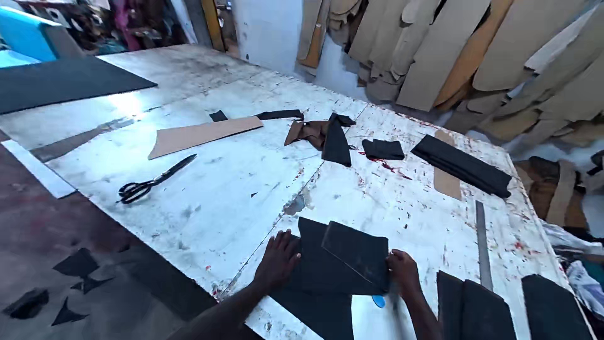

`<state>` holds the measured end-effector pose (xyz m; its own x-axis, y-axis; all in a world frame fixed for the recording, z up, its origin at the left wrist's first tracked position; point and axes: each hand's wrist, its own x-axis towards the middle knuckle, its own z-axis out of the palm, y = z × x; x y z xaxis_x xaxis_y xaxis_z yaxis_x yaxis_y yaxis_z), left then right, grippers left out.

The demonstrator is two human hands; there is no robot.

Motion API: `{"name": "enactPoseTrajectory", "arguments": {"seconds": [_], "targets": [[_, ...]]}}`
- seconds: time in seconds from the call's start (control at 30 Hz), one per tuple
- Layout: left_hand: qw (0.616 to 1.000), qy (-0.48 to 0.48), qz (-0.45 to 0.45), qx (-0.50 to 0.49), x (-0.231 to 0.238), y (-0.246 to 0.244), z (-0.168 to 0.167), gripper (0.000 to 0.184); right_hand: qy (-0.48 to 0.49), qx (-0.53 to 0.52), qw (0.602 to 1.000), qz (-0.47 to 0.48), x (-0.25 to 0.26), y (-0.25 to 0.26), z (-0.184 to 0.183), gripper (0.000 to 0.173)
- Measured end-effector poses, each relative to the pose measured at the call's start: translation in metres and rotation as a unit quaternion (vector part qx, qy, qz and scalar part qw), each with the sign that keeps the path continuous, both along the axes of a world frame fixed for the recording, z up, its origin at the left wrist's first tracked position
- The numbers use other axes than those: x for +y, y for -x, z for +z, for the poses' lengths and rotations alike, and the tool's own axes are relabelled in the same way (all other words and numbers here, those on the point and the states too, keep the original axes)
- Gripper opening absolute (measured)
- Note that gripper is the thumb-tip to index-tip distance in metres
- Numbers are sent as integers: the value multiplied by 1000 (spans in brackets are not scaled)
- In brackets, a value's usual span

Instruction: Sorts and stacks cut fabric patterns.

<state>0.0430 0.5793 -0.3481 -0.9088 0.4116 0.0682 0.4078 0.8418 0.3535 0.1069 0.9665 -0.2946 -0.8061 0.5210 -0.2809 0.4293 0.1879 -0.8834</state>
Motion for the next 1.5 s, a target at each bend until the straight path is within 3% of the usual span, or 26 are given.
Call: {"name": "enactPoseTrajectory", "arguments": {"seconds": [0.17, 0.27, 0.37, 0.6, 0.83, 0.97, 1.13, 1.2, 1.4, 1.5], "targets": [[999, -46, 3, 21, -2, 2, -7, 59, -127, -14, 991, 36, 5, -4, -6, 60], [992, -119, 24, 39, 11, 5, 17, 58, -211, 4, 975, 74, 6, -8, -3, 65], [997, -66, 12, -29, 43, 10, 47, 58, -266, 24, 956, 125, 1, -18, -14, 61], [979, 16, 65, -192, 118, 50, 59, 73, -365, 26, 912, 185, -17, -27, -34, 74], [967, 10, 46, -251, 143, 61, 67, 43, -399, 9, 897, 193, -27, -35, -43, 81], [957, -115, 49, -261, 150, 54, 74, 39, -393, 50, 903, 164, -27, -34, -44, 79], [890, -319, 121, -301, 147, 31, 145, 36, -365, 124, 915, 120, -25, -34, -32, 71], [879, -357, 146, -280, 134, 28, 154, 34, -364, 144, 913, 112, -23, -30, -29, 70], [910, -244, 227, -245, 77, 26, 83, 60, -343, 126, 918, 151, -29, -18, -30, 77], [946, -180, 198, -182, 77, 8, 62, 69, -336, 84, 923, 169, -29, -15, -39, 80]]}}
